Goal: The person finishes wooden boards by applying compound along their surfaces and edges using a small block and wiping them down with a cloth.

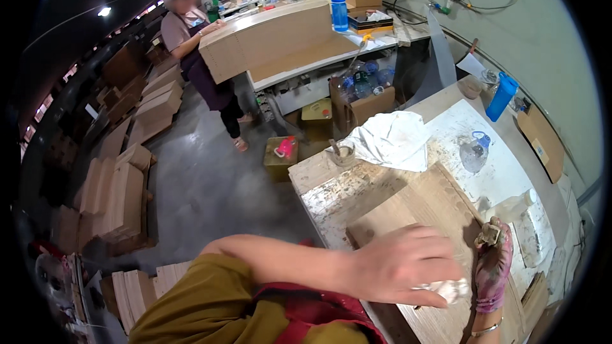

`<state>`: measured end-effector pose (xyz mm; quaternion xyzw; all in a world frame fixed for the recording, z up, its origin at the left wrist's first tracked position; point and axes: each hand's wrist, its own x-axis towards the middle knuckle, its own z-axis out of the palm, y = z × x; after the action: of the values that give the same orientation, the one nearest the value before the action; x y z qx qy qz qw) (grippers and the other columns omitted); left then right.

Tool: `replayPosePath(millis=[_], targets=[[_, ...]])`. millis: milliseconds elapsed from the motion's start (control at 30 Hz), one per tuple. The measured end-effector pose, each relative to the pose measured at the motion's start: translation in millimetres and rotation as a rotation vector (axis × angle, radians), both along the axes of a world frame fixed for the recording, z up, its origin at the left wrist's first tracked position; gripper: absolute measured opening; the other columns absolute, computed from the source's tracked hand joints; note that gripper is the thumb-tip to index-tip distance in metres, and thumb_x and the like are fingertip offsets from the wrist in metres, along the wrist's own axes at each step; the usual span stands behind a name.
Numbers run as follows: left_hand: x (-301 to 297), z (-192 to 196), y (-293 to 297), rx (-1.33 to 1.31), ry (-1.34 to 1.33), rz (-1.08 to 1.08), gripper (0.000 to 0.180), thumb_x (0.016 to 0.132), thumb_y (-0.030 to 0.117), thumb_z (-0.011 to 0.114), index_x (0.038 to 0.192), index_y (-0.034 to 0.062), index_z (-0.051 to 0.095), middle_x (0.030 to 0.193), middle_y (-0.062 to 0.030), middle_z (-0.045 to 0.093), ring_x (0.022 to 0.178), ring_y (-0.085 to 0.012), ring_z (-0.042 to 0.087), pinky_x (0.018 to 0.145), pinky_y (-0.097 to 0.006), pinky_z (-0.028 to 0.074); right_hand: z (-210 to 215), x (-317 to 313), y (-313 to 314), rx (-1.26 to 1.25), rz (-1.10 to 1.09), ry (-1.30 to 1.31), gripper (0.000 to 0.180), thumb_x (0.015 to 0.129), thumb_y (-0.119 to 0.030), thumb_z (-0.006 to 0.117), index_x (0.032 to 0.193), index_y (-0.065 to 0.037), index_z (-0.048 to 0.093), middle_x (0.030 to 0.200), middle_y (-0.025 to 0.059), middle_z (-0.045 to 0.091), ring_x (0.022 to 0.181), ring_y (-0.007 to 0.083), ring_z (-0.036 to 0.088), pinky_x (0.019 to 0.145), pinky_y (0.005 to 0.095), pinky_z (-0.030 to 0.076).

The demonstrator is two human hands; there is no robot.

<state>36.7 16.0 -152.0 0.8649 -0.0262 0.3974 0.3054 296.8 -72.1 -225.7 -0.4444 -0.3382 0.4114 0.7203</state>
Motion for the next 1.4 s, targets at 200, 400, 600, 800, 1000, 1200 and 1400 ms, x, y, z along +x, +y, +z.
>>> replayPosePath(millis=[200,400,600,800,1000,1200,1400], targets=[[29.3,-71.6,-14.3,0.238,0.191,0.067,0.043,0.072,0.035,0.072,0.101,0.0073,0.056,0.099,-0.0100,0.050,0.098,-0.0296,0.050,0.080,-0.041,0.041,0.8,-4.9,7.6,0.002,-0.012,-0.012,0.039,0.093,-0.033,0.050,0.120,-0.005,0.052,0.099,0.0019,0.059,0.084,0.0095,0.053,0.071,0.0232,0.043],[18.2,-68.5,-10.7,0.150,0.164,0.012,0.032,0.072,0.029,0.071,0.089,0.0073,0.054,0.089,-0.0080,0.050,0.090,-0.0276,0.051,0.075,-0.039,0.041,-6.9,4.8,2.0,-0.007,0.005,-0.060,0.038,0.094,-0.034,0.049,0.121,-0.006,0.052,0.100,0.0012,0.058,0.084,0.0088,0.053,0.070,0.0230,0.044],[-59.2,-56.7,9.8,-0.164,0.070,-0.110,0.022,0.081,0.024,0.065,0.076,0.0049,0.055,0.074,-0.0107,0.054,0.077,-0.0321,0.054,0.066,-0.040,0.043,-3.7,-13.2,1.5,-0.033,-0.165,-0.116,0.036,0.097,-0.031,0.044,0.121,-0.005,0.052,0.099,0.0008,0.057,0.082,0.0085,0.051,0.070,0.0215,0.042],[-142.3,-100.7,67.3,-0.410,0.239,-0.103,0.020,0.085,0.022,0.063,0.078,0.0044,0.056,0.077,-0.0117,0.057,0.079,-0.0314,0.055,0.069,-0.040,0.044,-43.9,46.4,-6.1,0.006,-0.129,-0.126,0.036,0.098,-0.028,0.044,0.122,-0.002,0.052,0.099,0.0013,0.059,0.082,0.0096,0.052,0.072,0.0234,0.044],[-234.0,-104.2,142.0,-0.921,0.824,-0.190,0.021,0.088,0.023,0.063,0.091,0.0021,0.064,0.083,-0.0065,0.066,0.078,-0.0107,0.058,0.073,-0.027,0.046,-23.8,28.5,8.2,0.016,-0.191,-0.058,0.028,0.098,-0.024,0.046,0.114,-0.003,0.057,0.102,0.0066,0.061,0.089,0.0158,0.056,0.085,0.0302,0.044],[-210.9,-149.5,170.9,-0.797,0.735,-0.073,0.021,0.087,0.023,0.064,0.086,0.0024,0.062,0.075,-0.0094,0.064,0.068,-0.0154,0.061,0.062,-0.030,0.047,-14.5,-45.6,26.9,-0.010,-0.511,-0.029,0.029,0.097,-0.022,0.047,0.118,-0.004,0.053,0.103,0.0064,0.059,0.085,0.0165,0.054,0.079,0.0317,0.045],[-125.7,-185.0,172.0,-0.171,0.296,0.095,0.041,0.081,0.031,0.067,0.113,0.0081,0.057,0.121,-0.0152,0.053,0.114,-0.0339,0.048,0.092,-0.048,0.037,-37.8,-47.5,31.4,0.037,-0.386,-0.029,0.040,0.094,-0.025,0.047,0.128,-0.005,0.048,0.105,0.0046,0.055,0.084,0.0152,0.050,0.078,0.0298,0.043]])
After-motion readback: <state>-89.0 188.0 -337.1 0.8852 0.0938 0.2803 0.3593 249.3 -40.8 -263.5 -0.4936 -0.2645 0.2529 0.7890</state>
